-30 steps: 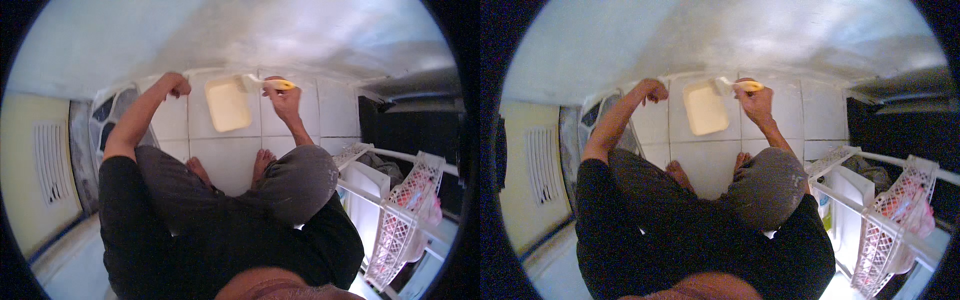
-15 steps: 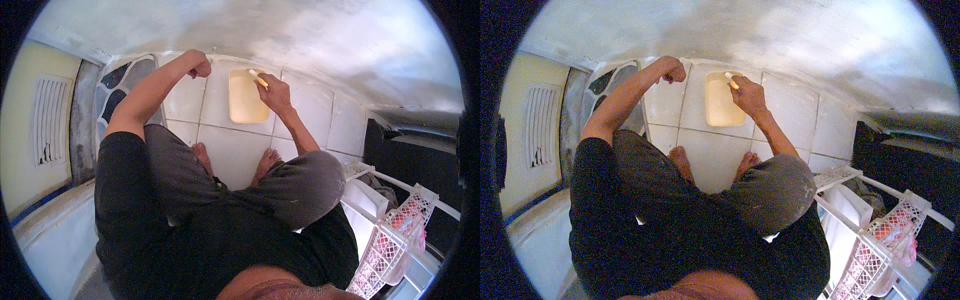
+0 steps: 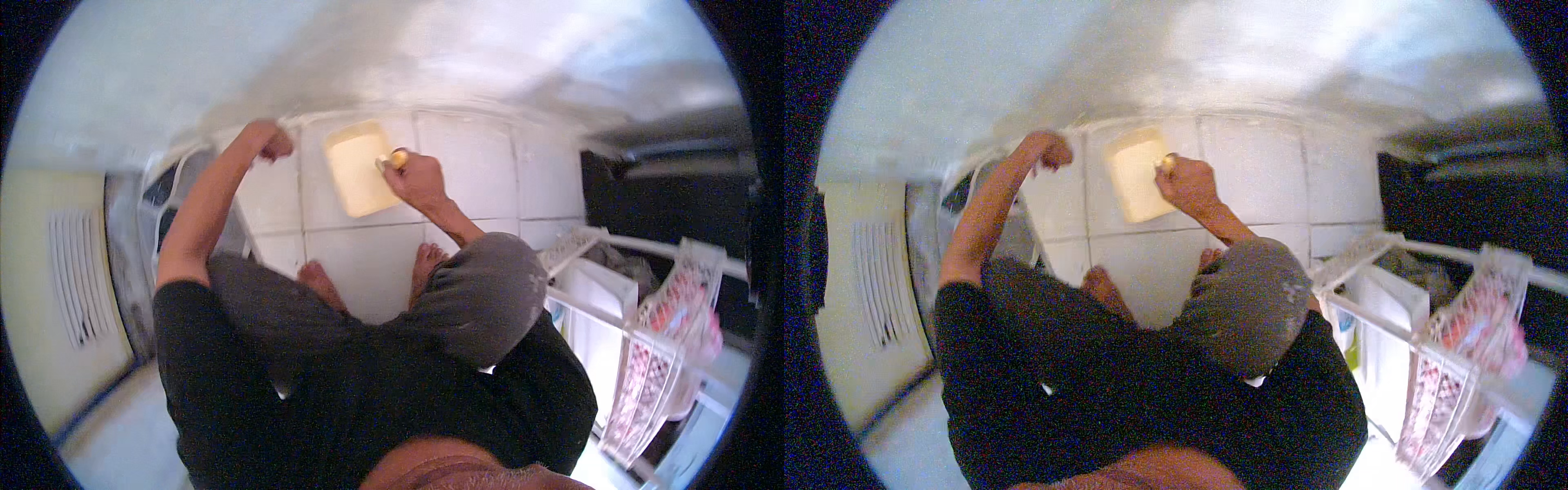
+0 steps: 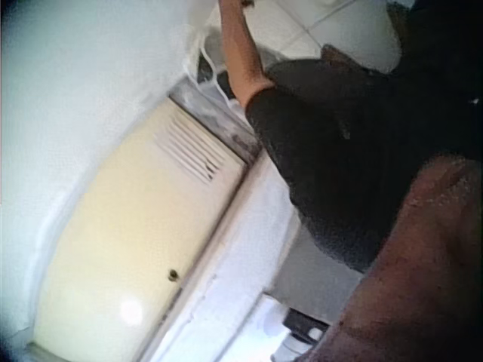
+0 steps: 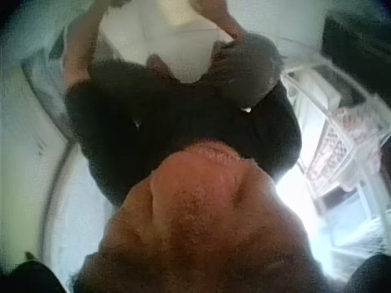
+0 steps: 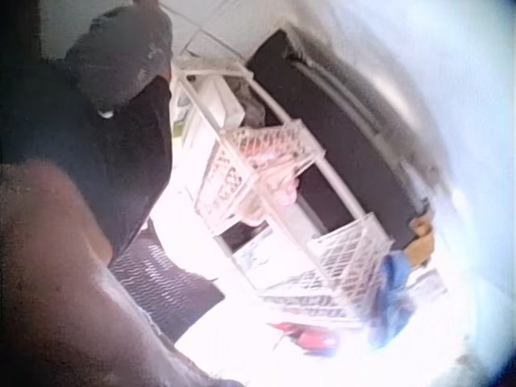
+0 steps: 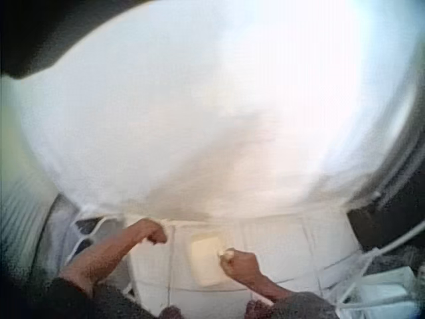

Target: The person paints a wall using a brush, repeatedly dipping the brush into a tray of paint and applying it to the wall surface while sitting on the floor.

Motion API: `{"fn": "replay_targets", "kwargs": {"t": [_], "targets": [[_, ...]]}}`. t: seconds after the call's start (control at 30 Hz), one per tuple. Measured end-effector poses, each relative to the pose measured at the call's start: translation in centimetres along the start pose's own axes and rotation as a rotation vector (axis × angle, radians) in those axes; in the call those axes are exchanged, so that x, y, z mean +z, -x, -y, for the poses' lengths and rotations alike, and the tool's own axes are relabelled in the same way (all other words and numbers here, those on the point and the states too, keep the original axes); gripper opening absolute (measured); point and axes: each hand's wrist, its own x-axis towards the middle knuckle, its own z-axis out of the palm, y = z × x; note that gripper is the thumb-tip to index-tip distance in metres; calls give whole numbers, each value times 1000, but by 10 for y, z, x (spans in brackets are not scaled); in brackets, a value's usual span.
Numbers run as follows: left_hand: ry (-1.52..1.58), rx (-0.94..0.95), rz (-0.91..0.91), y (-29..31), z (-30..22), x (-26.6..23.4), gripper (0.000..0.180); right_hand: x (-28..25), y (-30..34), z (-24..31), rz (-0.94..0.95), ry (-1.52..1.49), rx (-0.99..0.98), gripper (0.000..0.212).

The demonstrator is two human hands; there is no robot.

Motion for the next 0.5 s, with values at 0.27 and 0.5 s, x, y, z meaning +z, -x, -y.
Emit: {"fn": "replay_targets", "kwargs": {"t": [0.27,0.5], "targets": [[-83,69,-65,15,-13,-2,28,-2,8,11,80,-139,44,27],[-20,-3,-19,7,-12,-2,32,-27,18,-4,107,-438,150,33]]}}
